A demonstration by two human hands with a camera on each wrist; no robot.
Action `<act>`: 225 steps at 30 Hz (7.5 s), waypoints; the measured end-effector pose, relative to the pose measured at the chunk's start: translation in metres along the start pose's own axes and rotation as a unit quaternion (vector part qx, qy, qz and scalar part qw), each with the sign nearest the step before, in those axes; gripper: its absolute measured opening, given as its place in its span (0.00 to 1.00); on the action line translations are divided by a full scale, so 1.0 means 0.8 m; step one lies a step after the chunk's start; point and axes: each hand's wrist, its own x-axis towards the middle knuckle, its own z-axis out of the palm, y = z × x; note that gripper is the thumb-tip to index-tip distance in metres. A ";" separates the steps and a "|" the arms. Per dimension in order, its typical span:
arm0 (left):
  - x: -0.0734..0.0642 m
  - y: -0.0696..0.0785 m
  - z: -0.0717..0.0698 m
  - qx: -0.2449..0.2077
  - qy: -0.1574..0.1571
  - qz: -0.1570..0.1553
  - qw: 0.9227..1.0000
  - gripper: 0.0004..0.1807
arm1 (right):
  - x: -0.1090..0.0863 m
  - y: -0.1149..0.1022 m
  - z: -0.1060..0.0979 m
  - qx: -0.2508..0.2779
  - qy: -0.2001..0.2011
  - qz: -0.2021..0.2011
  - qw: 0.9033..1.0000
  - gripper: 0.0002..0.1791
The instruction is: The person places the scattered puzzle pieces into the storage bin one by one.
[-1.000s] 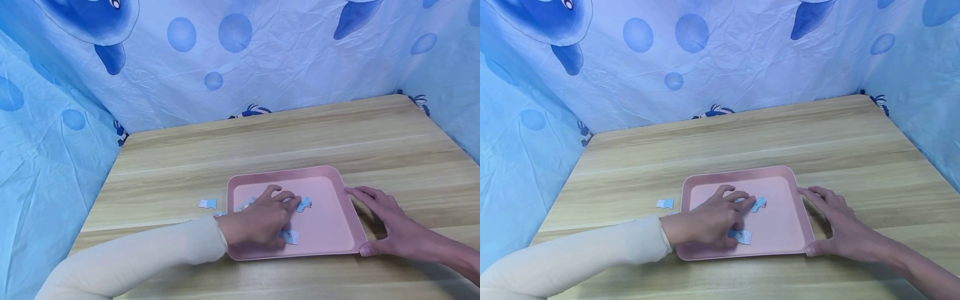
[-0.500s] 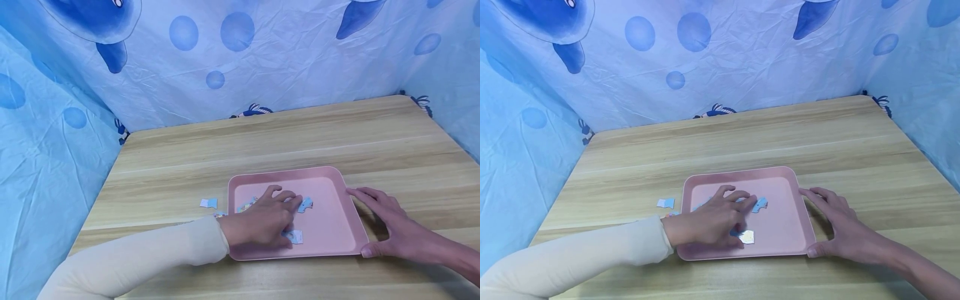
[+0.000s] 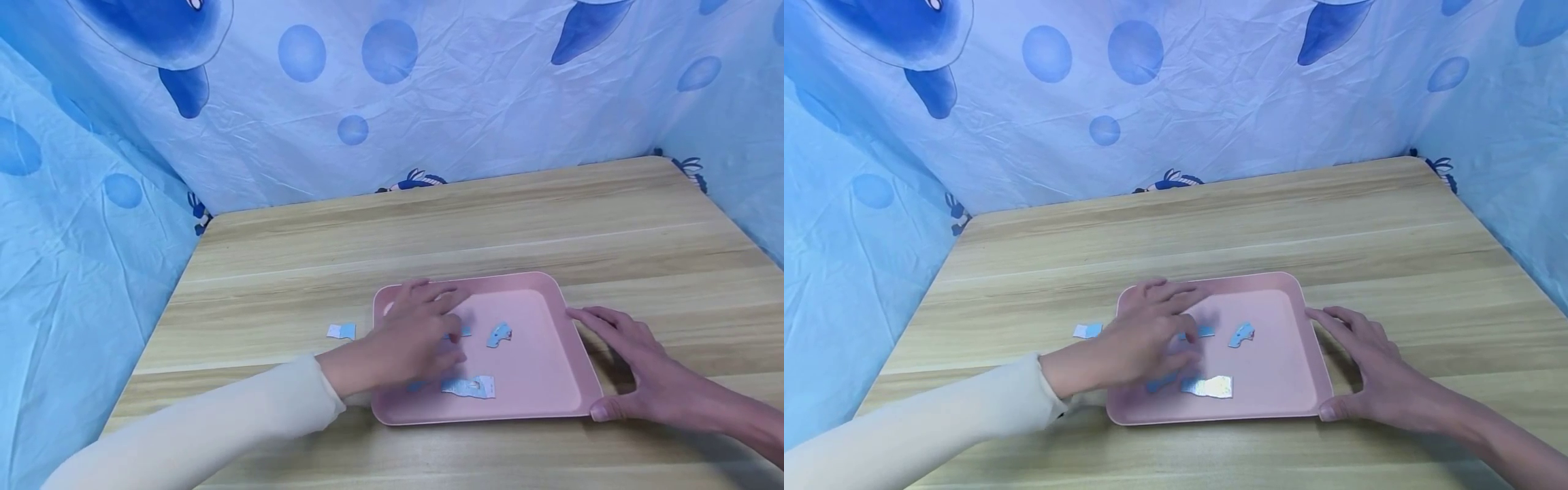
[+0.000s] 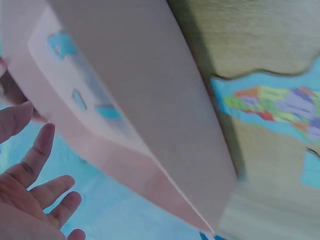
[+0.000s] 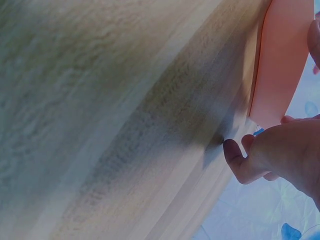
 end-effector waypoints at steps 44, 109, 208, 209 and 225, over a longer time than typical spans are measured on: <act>-0.107 -0.099 0.006 -0.068 0.119 -0.342 0.930 0.24 | 0.002 -0.001 -0.002 0.026 -0.016 0.020 0.999 0.63; -0.145 -0.149 0.033 -0.090 0.060 -0.242 0.964 0.12 | 0.002 -0.007 -0.002 0.025 -0.014 0.022 0.999 0.63; 0.037 0.024 -0.010 0.014 -0.068 0.073 0.995 0.10 | 0.001 0.000 0.000 0.013 -0.016 0.015 1.000 0.62; 0.038 0.026 -0.008 0.016 -0.070 0.075 0.995 0.11 | 0.000 0.000 0.000 0.015 -0.016 0.016 1.000 0.62; 0.067 0.059 0.017 0.076 -0.130 0.088 0.985 0.18 | -0.002 0.002 0.002 -0.009 0.004 -0.009 1.000 0.63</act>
